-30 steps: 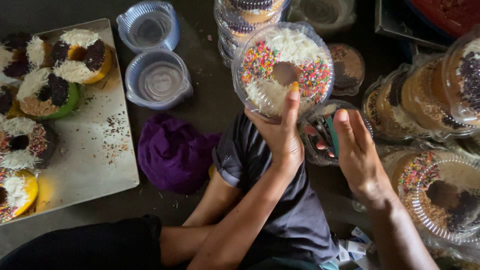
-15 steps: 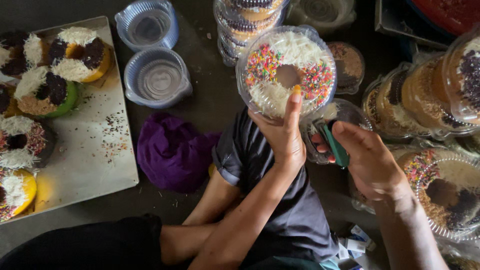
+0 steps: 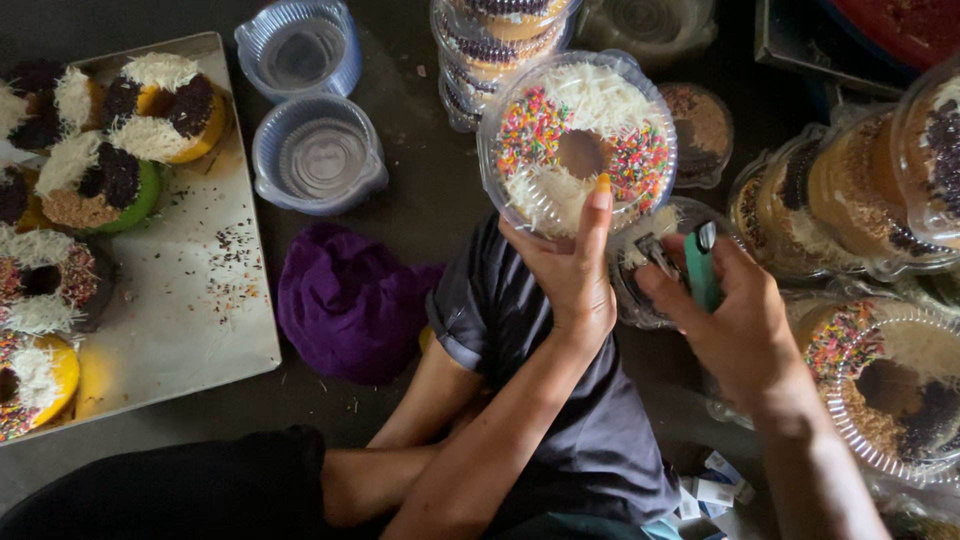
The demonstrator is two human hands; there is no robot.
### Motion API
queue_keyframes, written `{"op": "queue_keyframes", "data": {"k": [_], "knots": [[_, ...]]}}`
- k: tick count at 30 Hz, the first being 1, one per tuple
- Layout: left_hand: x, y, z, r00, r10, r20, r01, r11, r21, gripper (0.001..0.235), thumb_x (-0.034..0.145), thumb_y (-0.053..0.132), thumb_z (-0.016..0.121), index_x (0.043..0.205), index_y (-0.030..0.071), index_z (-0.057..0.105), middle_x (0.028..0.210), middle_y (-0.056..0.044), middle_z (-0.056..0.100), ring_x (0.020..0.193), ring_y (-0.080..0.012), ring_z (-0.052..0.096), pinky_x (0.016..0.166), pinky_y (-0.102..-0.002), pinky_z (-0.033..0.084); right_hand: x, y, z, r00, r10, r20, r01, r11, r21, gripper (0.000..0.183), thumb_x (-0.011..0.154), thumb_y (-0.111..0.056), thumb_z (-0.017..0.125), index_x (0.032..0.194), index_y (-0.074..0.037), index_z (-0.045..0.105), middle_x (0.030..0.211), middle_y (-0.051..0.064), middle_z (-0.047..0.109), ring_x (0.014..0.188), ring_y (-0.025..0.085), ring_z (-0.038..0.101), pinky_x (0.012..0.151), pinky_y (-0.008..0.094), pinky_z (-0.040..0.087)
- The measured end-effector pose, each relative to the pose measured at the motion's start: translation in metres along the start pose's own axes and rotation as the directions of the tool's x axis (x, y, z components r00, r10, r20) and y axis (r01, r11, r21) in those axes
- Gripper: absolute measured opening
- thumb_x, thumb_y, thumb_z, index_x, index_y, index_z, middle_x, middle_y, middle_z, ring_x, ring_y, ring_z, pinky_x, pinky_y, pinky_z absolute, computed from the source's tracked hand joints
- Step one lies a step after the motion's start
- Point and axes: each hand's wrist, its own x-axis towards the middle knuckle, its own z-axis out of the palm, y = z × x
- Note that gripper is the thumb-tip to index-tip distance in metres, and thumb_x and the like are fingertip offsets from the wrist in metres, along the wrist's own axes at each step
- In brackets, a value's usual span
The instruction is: The person places decorated donuts into clear plastic containers, closes the lids, and uses a small green tool to press the edges. They then stack the sealed containers and repeat the process with additional donuts from a metal tray.
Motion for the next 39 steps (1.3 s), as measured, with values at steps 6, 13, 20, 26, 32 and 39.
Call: {"op": "queue_keyframes", "data": {"k": [6, 13, 20, 26, 32, 39], "knots": [[-0.002, -0.001, 0.0, 1.0, -0.01, -0.028, 0.012, 0.999, 0.043, 0.078, 0.085, 0.007, 0.082, 0.145, 0.007, 0.031, 0.144, -0.015, 0.046, 0.129, -0.0217, 0.049, 0.111, -0.037, 0.043, -0.008, 0.014, 0.008, 0.933, -0.304, -0.192, 0.209, 0.892, -0.4, 0.029, 0.094, -0.019, 0.078, 0.106, 0.002, 0.063, 0.085, 0.013, 0.071, 0.074, 0.017, 0.068, 0.067, 0.035, 0.054], [-0.006, -0.006, 0.001, 1.0, -0.015, -0.014, 0.015, 1.0, 0.017, 0.081, 0.085, 0.008, 0.082, 0.146, 0.007, 0.03, 0.145, -0.014, 0.046, 0.13, -0.0209, 0.049, 0.111, -0.037, 0.044, -0.003, 0.033, 0.008, 0.907, -0.368, -0.205, 0.226, 0.836, -0.5, 0.033, 0.094, -0.02, 0.08, 0.107, 0.003, 0.06, 0.089, 0.017, 0.068, 0.076, 0.025, 0.067, 0.07, 0.038, 0.052], [-0.008, -0.006, -0.002, 0.999, -0.036, -0.021, 0.036, 0.999, 0.021, 0.081, 0.085, 0.009, 0.082, 0.146, 0.007, 0.03, 0.143, -0.014, 0.046, 0.128, -0.0209, 0.049, 0.108, -0.035, 0.043, 0.001, 0.026, 0.013, 0.972, -0.191, -0.134, 0.154, 0.956, -0.249, 0.033, 0.094, -0.023, 0.071, 0.106, 0.003, 0.055, 0.086, 0.012, 0.073, 0.076, 0.014, 0.069, 0.066, 0.031, 0.054], [-0.01, -0.008, -0.003, 0.999, -0.037, -0.007, 0.037, 0.999, 0.008, 0.082, 0.084, 0.01, 0.083, 0.146, 0.007, 0.03, 0.142, -0.013, 0.046, 0.128, -0.0201, 0.049, 0.108, -0.036, 0.043, 0.001, 0.023, 0.005, 0.999, 0.044, -0.022, -0.034, 0.946, 0.322, 0.044, 0.108, -0.04, 0.056, 0.108, 0.004, 0.058, 0.095, 0.012, 0.075, 0.075, 0.015, 0.066, 0.061, 0.028, 0.047], [-0.015, -0.011, -0.007, 0.998, -0.057, -0.023, 0.057, 0.998, 0.013, 0.082, 0.084, 0.01, 0.084, 0.146, 0.007, 0.031, 0.144, -0.014, 0.047, 0.128, -0.0211, 0.049, 0.108, -0.036, 0.044, 0.012, 0.04, -0.006, 0.969, 0.194, 0.151, -0.235, 0.911, 0.34, 0.038, 0.104, -0.032, 0.059, 0.111, 0.003, 0.072, 0.094, 0.008, 0.075, 0.077, 0.012, 0.065, 0.066, 0.028, 0.048], [-0.018, -0.017, -0.014, 0.998, -0.064, -0.014, 0.065, 0.997, 0.035, 0.084, 0.083, 0.009, 0.084, 0.147, 0.007, 0.03, 0.144, -0.014, 0.046, 0.129, -0.0209, 0.049, 0.109, -0.036, 0.044, 0.017, 0.065, -0.006, 0.958, 0.226, 0.177, -0.28, 0.87, 0.406, 0.035, 0.104, -0.032, 0.062, 0.103, 0.0, 0.073, 0.085, 0.005, 0.071, 0.072, 0.013, 0.062, 0.066, 0.03, 0.049]]}}
